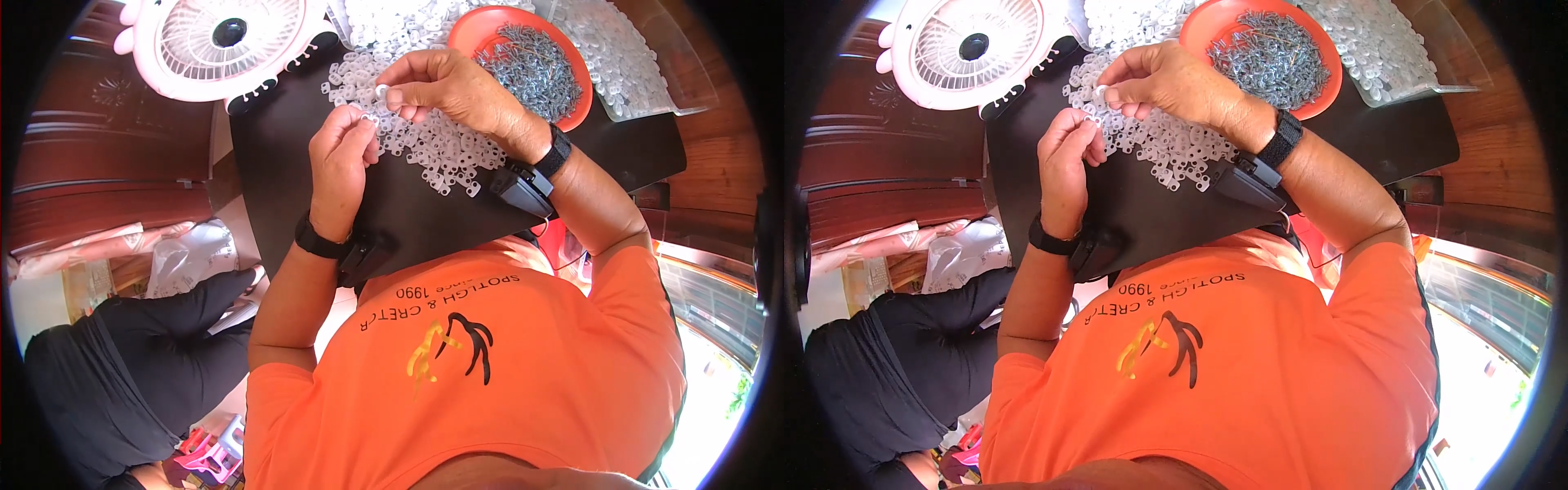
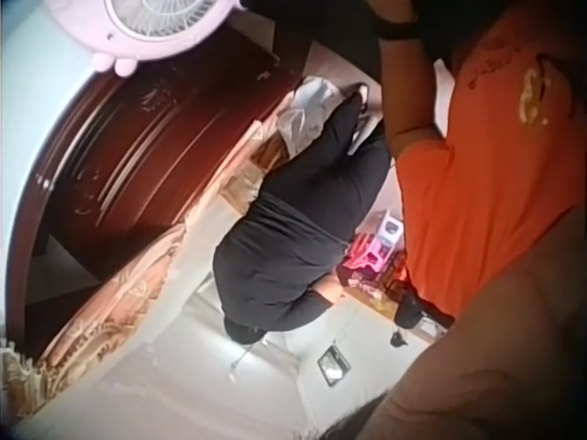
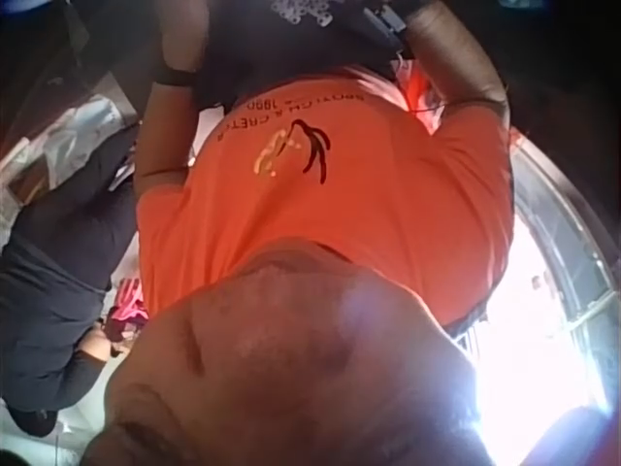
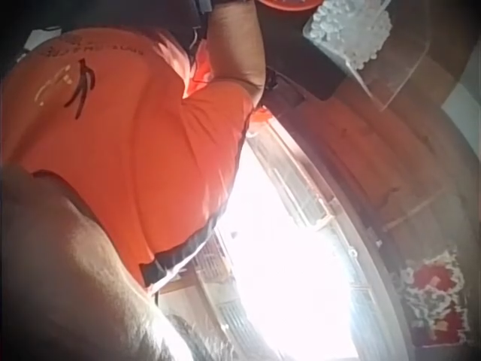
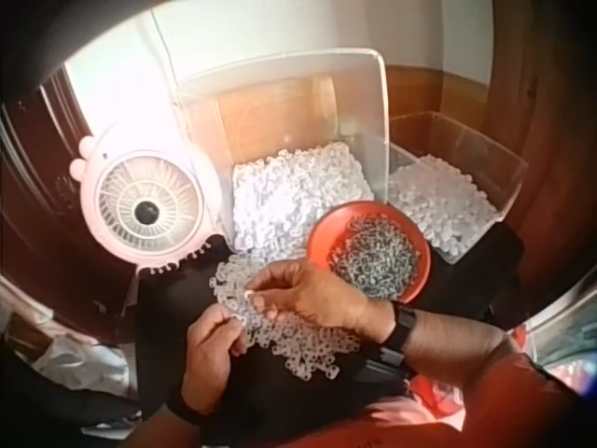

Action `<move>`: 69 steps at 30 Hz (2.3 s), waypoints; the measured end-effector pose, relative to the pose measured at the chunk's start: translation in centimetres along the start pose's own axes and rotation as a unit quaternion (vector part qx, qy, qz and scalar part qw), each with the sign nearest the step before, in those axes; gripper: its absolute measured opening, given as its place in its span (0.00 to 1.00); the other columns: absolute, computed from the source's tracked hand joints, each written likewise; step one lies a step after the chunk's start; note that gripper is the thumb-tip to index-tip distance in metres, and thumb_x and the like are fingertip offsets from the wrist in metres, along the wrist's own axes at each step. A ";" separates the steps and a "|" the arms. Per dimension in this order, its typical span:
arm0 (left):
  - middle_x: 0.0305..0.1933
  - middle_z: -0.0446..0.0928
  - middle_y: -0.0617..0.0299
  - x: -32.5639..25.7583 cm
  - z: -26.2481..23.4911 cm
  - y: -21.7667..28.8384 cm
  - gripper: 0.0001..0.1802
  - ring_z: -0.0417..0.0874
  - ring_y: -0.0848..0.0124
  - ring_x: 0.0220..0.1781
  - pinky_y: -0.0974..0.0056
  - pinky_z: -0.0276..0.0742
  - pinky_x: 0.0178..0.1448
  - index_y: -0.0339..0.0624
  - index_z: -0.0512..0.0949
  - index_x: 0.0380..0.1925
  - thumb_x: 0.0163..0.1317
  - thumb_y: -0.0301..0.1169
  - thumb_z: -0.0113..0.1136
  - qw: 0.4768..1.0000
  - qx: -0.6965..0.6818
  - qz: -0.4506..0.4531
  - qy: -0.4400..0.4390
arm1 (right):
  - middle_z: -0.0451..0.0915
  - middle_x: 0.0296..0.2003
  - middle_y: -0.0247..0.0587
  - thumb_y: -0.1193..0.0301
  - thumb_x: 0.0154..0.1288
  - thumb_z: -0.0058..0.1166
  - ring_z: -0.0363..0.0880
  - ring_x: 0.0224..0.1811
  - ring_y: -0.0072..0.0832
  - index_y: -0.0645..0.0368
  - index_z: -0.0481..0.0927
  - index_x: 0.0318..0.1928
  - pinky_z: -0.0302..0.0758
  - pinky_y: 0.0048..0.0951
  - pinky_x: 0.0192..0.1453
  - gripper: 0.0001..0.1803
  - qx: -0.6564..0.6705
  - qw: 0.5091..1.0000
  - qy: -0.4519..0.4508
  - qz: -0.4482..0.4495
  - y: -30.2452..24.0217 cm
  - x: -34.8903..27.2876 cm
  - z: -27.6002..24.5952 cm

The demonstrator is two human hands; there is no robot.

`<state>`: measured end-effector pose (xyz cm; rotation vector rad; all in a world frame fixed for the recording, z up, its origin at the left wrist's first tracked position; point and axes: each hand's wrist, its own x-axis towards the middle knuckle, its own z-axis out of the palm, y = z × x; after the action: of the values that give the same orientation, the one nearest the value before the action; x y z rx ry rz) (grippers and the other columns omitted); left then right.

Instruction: Manually assembling small white plastic components with tiny metal rings at a workstation.

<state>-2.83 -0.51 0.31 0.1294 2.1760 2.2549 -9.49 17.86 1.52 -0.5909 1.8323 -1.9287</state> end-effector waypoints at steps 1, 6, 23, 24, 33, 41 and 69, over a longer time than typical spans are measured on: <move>0.20 0.68 0.67 0.0 0.0 0.0 0.07 0.65 0.80 0.21 0.73 0.60 0.26 0.38 0.71 0.28 0.64 0.28 0.50 1.000 0.000 0.000 0.000 | 0.81 0.31 0.33 0.69 0.63 0.58 0.78 0.31 0.16 0.65 0.80 0.44 0.76 0.18 0.34 0.13 0.000 1.000 0.000 0.000 0.0 0.0 -0.1; 0.20 0.68 0.67 -0.1 0.0 -0.1 0.07 0.65 0.81 0.21 0.73 0.60 0.25 0.37 0.71 0.28 0.63 0.29 0.50 1.000 0.019 -0.015 -0.005 | 0.82 0.32 0.35 0.71 0.62 0.57 0.79 0.31 0.17 0.65 0.80 0.43 0.77 0.18 0.35 0.12 -0.006 1.000 0.005 0.017 -0.4 0.0 0.1; 0.19 0.66 0.69 -0.2 0.1 -0.1 0.10 0.63 0.81 0.20 0.74 0.57 0.25 0.41 0.70 0.24 0.64 0.32 0.48 0.999 0.043 -0.024 -0.009 | 0.80 0.31 0.32 0.74 0.63 0.57 0.76 0.32 0.15 0.65 0.79 0.42 0.75 0.17 0.36 0.09 -0.056 0.998 -0.017 -0.021 -0.4 -0.5 1.0; 0.19 0.66 0.69 -0.2 0.1 -0.1 0.10 0.63 0.81 0.20 0.74 0.57 0.25 0.41 0.71 0.25 0.64 0.32 0.48 0.999 0.042 -0.021 -0.009 | 0.79 0.32 0.31 0.75 0.64 0.56 0.75 0.33 0.14 0.65 0.78 0.43 0.73 0.17 0.38 0.08 -0.069 0.997 -0.023 -0.015 -0.5 -0.5 1.1; 0.19 0.66 0.68 -0.4 0.1 -0.2 0.11 0.63 0.80 0.19 0.74 0.57 0.24 0.40 0.70 0.24 0.64 0.32 0.47 1.000 0.030 -0.008 -0.004 | 0.79 0.33 0.31 0.76 0.63 0.57 0.77 0.37 0.16 0.65 0.78 0.43 0.75 0.19 0.44 0.08 -0.152 0.987 -0.013 -0.043 0.2 -0.7 1.6; 0.20 0.68 0.67 -0.4 0.1 0.0 0.10 0.65 0.80 0.20 0.74 0.58 0.25 0.39 0.72 0.27 0.65 0.31 0.47 1.000 0.016 -0.016 -0.006 | 0.79 0.34 0.33 0.78 0.60 0.59 0.77 0.38 0.17 0.63 0.76 0.43 0.75 0.20 0.44 0.11 -0.162 0.985 -0.004 -0.062 0.3 -0.8 2.2; 0.22 0.75 0.64 -0.6 0.1 0.1 0.13 0.71 0.80 0.22 0.74 0.66 0.28 0.34 0.76 0.33 0.67 0.34 0.49 1.000 -0.023 0.007 0.005 | 0.81 0.29 0.33 0.76 0.60 0.60 0.79 0.33 0.18 0.62 0.76 0.46 0.76 0.21 0.39 0.13 -0.176 0.977 -0.031 -0.119 -0.6 -1.3 2.2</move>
<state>-2.25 -0.46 0.41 0.1348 2.1320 2.3170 -7.18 16.76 2.22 -1.0141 2.1641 -1.7078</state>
